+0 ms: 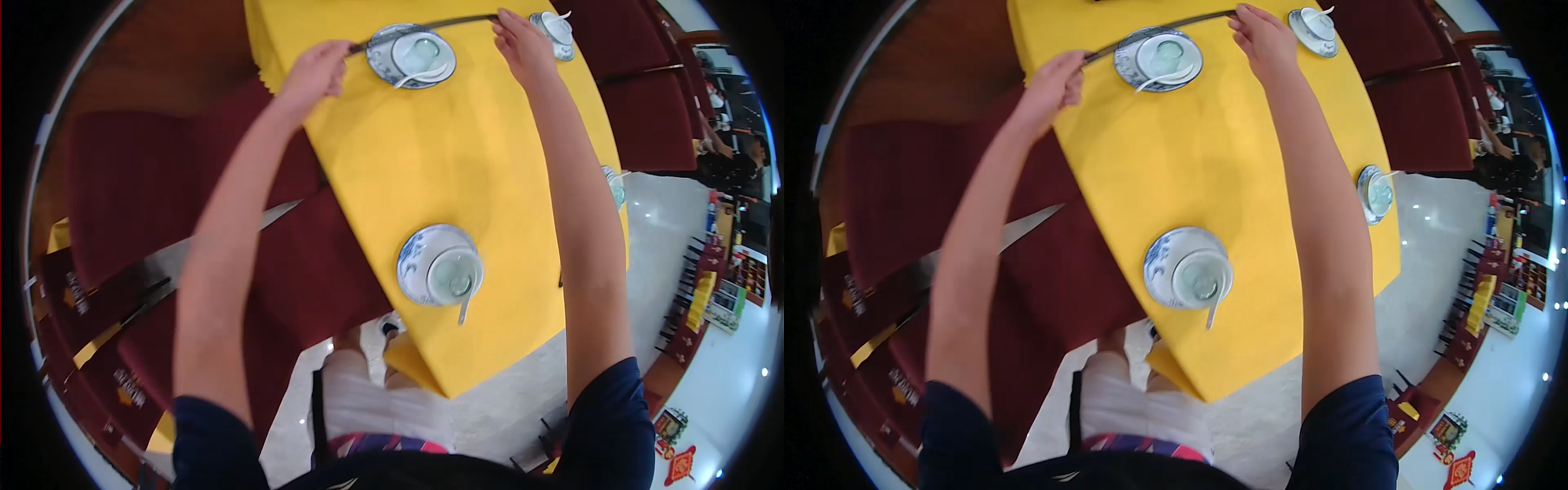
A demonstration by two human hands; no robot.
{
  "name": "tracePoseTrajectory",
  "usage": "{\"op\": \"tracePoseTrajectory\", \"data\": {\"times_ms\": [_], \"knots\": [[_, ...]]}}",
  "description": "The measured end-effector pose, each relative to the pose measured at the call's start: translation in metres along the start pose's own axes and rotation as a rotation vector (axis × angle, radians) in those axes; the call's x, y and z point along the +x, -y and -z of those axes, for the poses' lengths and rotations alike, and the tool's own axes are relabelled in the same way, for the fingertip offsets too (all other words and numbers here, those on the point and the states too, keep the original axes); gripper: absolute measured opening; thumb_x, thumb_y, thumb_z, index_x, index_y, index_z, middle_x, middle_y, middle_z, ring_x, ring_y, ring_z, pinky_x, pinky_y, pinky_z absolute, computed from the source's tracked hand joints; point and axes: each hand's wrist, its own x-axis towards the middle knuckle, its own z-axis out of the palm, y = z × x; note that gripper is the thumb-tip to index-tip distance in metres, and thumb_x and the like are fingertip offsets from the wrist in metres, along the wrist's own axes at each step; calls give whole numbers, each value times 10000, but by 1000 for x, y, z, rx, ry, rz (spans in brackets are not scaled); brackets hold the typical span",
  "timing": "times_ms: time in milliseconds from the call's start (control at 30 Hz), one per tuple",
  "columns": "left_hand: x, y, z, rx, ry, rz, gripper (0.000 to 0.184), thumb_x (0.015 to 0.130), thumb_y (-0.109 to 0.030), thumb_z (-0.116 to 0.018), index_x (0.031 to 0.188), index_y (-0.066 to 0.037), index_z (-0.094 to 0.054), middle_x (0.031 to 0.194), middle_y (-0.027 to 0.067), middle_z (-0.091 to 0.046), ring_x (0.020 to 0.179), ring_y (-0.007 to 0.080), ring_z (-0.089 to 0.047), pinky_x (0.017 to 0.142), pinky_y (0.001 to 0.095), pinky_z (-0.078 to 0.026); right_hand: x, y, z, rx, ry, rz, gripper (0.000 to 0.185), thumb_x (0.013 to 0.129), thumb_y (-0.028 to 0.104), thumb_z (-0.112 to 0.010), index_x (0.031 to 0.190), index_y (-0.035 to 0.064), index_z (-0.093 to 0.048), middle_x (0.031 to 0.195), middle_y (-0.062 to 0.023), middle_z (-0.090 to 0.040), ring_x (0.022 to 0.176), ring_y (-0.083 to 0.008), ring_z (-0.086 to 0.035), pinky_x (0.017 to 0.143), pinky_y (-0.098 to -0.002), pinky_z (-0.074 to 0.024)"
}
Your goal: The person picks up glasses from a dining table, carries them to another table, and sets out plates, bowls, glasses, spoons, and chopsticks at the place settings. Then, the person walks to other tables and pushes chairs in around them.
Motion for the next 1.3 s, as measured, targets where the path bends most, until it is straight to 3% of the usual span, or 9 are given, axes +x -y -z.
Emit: {"op": "tracePoseTrajectory", "data": {"times_ms": [400, 600, 800, 867, 900, 967, 1133, 1267, 1300], "knots": [[100, 51, -2, 279, -485, 92, 252, 856, -203, -434, 669, -36, -451, 569, 37, -415, 410, 134, -349, 389, 320, -276, 136, -90, 27, -195, 6, -193, 33, 889, 39, -602, 903, 15, -620, 776, -91, -657, 611, -143, -608, 499, -230, -474], [99, 50, 5, 629, -375, 96, 302, 847, -239, -448, 641, -20, -442, 565, 69, -446, 404, 152, -378, 396, 336, -312, 129, -104, 40, -112, 52, -396, 251, 932, 127, -586, 1115, -43, -556, 945, -76, -633, 792, -122, -597, 677, -217, -503], [113, 43, 18, 921, -207, 261, 300, 866, -242, -504, 756, 35, -535, 626, 137, -549, 485, 233, -538, 471, 400, -430, 109, -101, 37, -23, 16, -337, 236, 917, 124, -588, 1106, -16, -564, 881, -131, -655, 697, -174, -624, 609, -264, -502], [150, 84, 81, 1975, 136, -710, 404, 898, -355, -516, 899, 48, -551, 669, 148, -588, 619, 287, -621, 562, 432, -485, 79, -90, 49, -119, -80, -241, 290, 929, 155, -580, 1153, -23, -538, 910, -133, -651, 732, -174, -625, 632, -272, -505], [173, 109, 116, 1937, 102, -880, 559, 913, -513, -454, 981, 35, -538, 707, 148, -609, 718, 320, -639, 621, 453, -502, 52, -80, 57, -232, -142, -147, 345, 940, 187, -571, 1200, -31, -512, 939, -135, -648, 768, -174, -625, 654, -280, -507], [96, 56, 37, 949, -261, 27, 604, 952, -506, -368, 842, 46, -586, 631, 153, -597, 500, 239, -572, 512, 361, -466, -28, -55, 74, -298, -191, -37, 337, 952, 190, -560, 1201, -34, -523, 959, -131, -647, 781, -159, -622, 652, -261, -501], [-32, 90, 43, 411, -395, -101, 391, 989, -319, -438, 1159, 27, -505, 724, 78, -576, 514, 71, -428, 454, 201, -322, -267, -34, 147, -661, -564, 77, 238, 848, 213, -702, 888, -16, -653, 777, -28, -633, 667, -72, -568, 587, -228, -449], [-177, 130, -13, -57, -794, 353, 469, 995, -490, -378, 1106, -60, -528, 804, 41, -544, 574, 100, -428, 505, 221, -323, -385, -57, 235, -1109, -840, -48, 251, 844, 228, -703, 930, -5, -665, 791, -55, -651, 704, -128, -594, 627, -254, -472], [-223, 168, 5, -50, -651, 423, 442, 987, -500, -389, 1045, -85, -532, 851, 31, -552, 608, 97, -467, 488, 220, -315, -401, -61, 249, -1187, -868, -33, 268, 838, 236, -708, 958, 0, -667, 820, -78, -659, 733, -163, -608, 653, -274, -485]]}}
